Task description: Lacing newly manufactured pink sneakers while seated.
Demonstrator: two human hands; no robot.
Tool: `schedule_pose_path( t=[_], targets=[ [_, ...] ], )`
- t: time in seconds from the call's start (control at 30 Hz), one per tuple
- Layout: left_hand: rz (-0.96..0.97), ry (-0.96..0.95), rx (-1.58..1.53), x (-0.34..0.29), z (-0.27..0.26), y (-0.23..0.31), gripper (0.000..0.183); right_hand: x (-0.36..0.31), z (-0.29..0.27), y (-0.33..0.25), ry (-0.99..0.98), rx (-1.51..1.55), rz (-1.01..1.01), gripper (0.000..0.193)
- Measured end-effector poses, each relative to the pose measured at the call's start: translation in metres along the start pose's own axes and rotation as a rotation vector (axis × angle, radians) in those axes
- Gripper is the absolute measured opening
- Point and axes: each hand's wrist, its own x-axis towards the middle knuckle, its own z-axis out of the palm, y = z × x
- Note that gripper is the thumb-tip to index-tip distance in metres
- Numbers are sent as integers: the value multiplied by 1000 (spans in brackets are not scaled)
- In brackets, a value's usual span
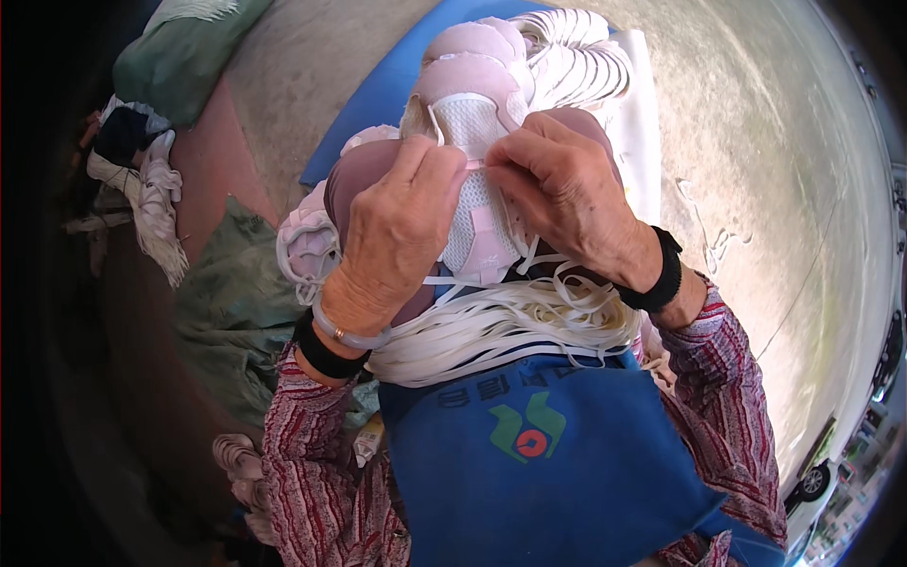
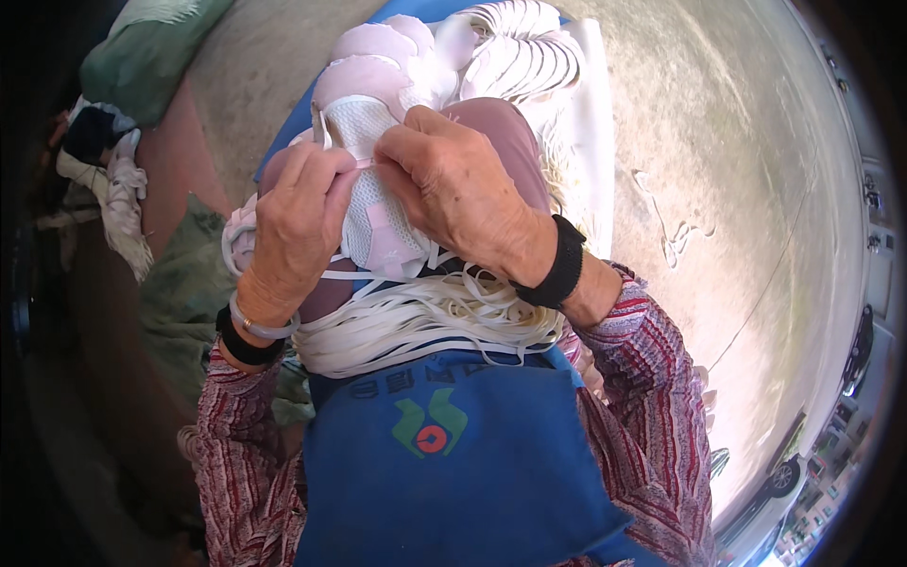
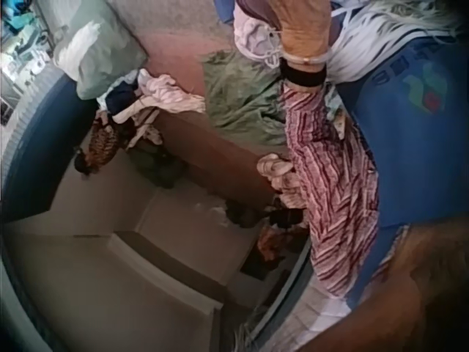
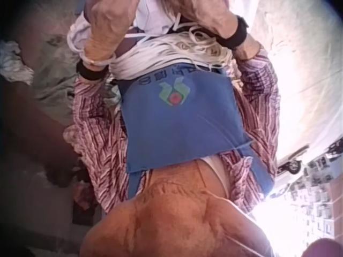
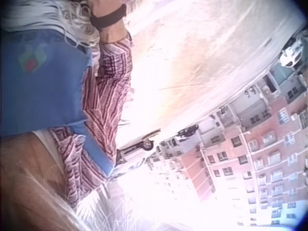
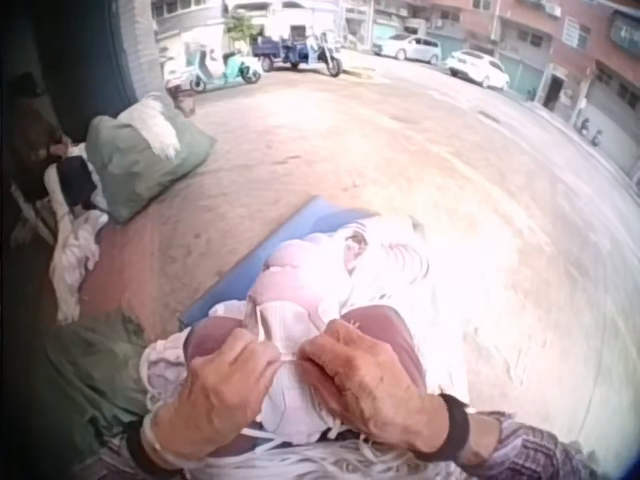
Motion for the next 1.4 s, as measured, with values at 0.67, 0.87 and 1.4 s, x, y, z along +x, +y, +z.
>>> schedule_pose_path(
  t=[0.67, 0.87, 1.4],
  targets=[
    [-229, 13, -154, -1, -7, -1, 17, 3, 11, -9, 64, -153, -104, 25],
    [-108, -120, -57, 10, -15, 0, 14, 1, 9, -6, 57, -181, -82, 28],
    [-471, -231, -342, -18, -63, -3, 5, 10, 19, -23, -126, -43, -158, 29]
  ],
)
